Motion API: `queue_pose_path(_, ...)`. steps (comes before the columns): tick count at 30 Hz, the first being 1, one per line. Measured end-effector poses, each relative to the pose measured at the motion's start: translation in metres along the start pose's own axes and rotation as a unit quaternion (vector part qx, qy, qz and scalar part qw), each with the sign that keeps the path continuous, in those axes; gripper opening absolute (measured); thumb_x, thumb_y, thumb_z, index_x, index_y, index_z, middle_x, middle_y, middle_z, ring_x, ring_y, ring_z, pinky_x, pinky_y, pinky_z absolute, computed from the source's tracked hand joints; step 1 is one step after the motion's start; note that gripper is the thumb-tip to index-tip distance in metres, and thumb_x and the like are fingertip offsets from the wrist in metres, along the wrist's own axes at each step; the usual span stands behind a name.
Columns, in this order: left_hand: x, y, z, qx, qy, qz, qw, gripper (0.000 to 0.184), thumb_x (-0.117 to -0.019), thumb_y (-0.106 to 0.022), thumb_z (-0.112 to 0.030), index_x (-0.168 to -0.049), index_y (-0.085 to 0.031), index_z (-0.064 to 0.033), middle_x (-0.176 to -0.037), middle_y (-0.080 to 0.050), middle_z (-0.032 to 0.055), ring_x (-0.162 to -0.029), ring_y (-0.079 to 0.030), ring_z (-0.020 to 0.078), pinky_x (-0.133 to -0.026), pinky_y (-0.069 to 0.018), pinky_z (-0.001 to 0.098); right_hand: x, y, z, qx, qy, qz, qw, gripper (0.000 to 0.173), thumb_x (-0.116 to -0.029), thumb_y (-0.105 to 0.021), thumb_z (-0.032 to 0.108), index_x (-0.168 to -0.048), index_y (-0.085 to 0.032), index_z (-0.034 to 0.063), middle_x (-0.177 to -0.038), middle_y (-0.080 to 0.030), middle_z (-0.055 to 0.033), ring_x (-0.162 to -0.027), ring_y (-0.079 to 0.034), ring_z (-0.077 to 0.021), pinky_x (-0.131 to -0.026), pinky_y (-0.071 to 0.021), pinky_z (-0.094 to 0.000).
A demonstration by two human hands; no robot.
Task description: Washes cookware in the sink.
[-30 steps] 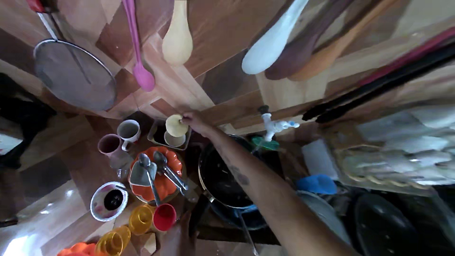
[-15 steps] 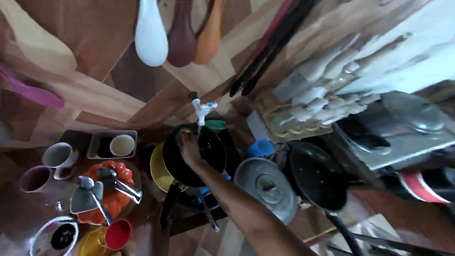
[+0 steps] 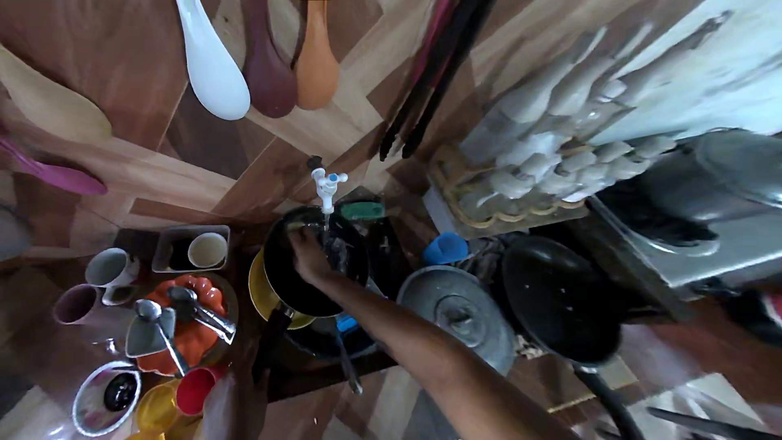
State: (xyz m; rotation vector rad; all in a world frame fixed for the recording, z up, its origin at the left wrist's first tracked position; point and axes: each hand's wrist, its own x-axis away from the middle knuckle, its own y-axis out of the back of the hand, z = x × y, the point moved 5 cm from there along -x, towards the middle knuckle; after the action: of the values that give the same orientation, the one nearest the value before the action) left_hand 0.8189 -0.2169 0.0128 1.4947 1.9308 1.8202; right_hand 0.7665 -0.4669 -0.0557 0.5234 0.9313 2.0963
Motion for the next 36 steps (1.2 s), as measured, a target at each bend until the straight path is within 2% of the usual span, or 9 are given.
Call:
queue_pose_path(4,0.012,0.001,-0.009,0.013,0.005,0.030,0.999,0.056,-0.0986,-0.068,-0.022,-0.152,-0.052,-0.0180,-0.122,-0.070,0.0224,-0.110,-0.068,0.0446,-0.093,-0.0519,0.0637,-0.009,-0.002,-0.009,-0.127,-0.020,-0.152,0.980,0.026,-0.1023,-0.057,0.004,-0.127,-0.062,-0.0041,-0.132,-0.061,-0.0266,-0.123,-0.061,-0.0400,-0.105,-0.0508,-0.0515)
queue_pose_path(8,0.013,-0.009,-0.010,0.061,-0.007,0.024,0.998,0.056,-0.0973,-0.069,-0.019,-0.151,-0.053,-0.0151,-0.124,-0.070,0.0213,-0.112,-0.068,0.0430,-0.096,-0.0510,0.0631,-0.015,-0.006,0.002,-0.214,-0.082,-0.158,0.961,0.037,-0.1039,-0.059,0.012,-0.137,-0.055,-0.0041,-0.140,-0.057,-0.0253,-0.126,-0.060,-0.0370,-0.107,-0.0495,-0.0483)
queue_pose_path(11,0.015,-0.003,-0.013,0.031,-0.011,0.025,0.999,0.057,-0.0983,-0.068,-0.020,-0.153,-0.051,-0.0176,-0.125,-0.070,0.0201,-0.112,-0.068,0.0425,-0.095,-0.0517,0.0622,-0.026,0.006,-0.008,-0.246,-0.140,-0.263,0.922,0.033,-0.1035,-0.059,0.013,-0.131,-0.058,-0.0054,-0.126,-0.063,-0.0270,-0.116,-0.063,-0.0384,-0.100,-0.0522,-0.0507)
queue_pose_path(15,0.005,0.001,0.001,0.062,0.005,0.004,0.998,0.054,-0.0975,-0.069,-0.022,-0.149,-0.055,-0.0163,-0.118,-0.071,0.0220,-0.107,-0.069,0.0439,-0.092,-0.0522,0.0641,0.016,-0.015,0.034,-0.202,-0.028,0.097,0.974,0.037,-0.1023,-0.058,0.009,-0.136,-0.054,-0.0065,-0.130,-0.062,-0.0263,-0.122,-0.062,-0.0346,-0.106,-0.0495,-0.0470)
queue_pose_path(18,0.007,0.007,0.025,0.100,-0.003,-0.032,0.995,0.052,-0.0936,-0.073,-0.017,-0.144,-0.060,-0.0118,-0.119,-0.071,0.0228,-0.109,-0.068,0.0459,-0.094,-0.0500,0.0677,0.066,0.003,0.023,-0.022,0.092,0.312,0.945,0.029,-0.0997,-0.062,0.009,-0.126,-0.064,-0.0049,-0.126,-0.064,-0.0252,-0.120,-0.061,-0.0378,-0.105,-0.0470,-0.0528)
queue_pose_path(22,0.016,0.010,0.031,0.084,-0.013,-0.039,0.996,0.055,-0.0927,-0.072,-0.014,-0.146,-0.059,-0.0126,-0.124,-0.070,0.0220,-0.111,-0.068,0.0467,-0.094,-0.0493,0.0688,0.054,0.043,-0.026,0.149,0.055,0.209,0.965,0.036,-0.1005,-0.057,0.007,-0.136,-0.060,0.0005,-0.137,-0.058,-0.0269,-0.129,-0.055,-0.0439,-0.108,-0.0437,-0.0598)
queue_pose_path(27,0.016,0.016,0.018,0.036,-0.011,-0.044,0.998,0.054,-0.0945,-0.071,-0.018,-0.147,-0.058,-0.0134,-0.120,-0.071,0.0238,-0.108,-0.068,0.0480,-0.091,-0.0505,0.0687,0.000,0.020,0.000,0.057,0.009,-0.023,0.998,0.047,-0.0953,-0.067,0.011,-0.141,-0.057,0.0039,-0.142,-0.054,-0.0281,-0.128,-0.057,-0.0438,-0.106,-0.0490,-0.0552)
queue_pose_path(32,0.008,0.033,0.034,0.017,-0.007,-0.058,0.998,0.050,-0.0944,-0.070,-0.017,-0.144,-0.061,-0.0175,-0.117,-0.072,0.0235,-0.106,-0.068,0.0496,-0.088,-0.0490,0.0726,0.054,-0.017,0.046,-0.070,0.161,0.218,0.960,0.046,-0.0948,-0.063,-0.002,-0.140,-0.055,-0.0028,-0.138,-0.059,-0.0249,-0.130,-0.057,-0.0372,-0.112,-0.0441,-0.0506)
queue_pose_path(36,0.015,0.053,0.041,-0.042,-0.018,-0.128,0.991,0.048,-0.0954,-0.067,-0.012,-0.142,-0.062,-0.0187,-0.118,-0.070,0.0256,-0.105,-0.067,0.0529,-0.084,-0.0474,0.0751,0.066,0.002,-0.020,0.139,0.133,0.281,0.940,0.029,-0.0967,-0.061,-0.001,-0.125,-0.068,-0.0018,-0.125,-0.066,-0.0285,-0.122,-0.060,-0.0467,-0.106,-0.0447,-0.0627)
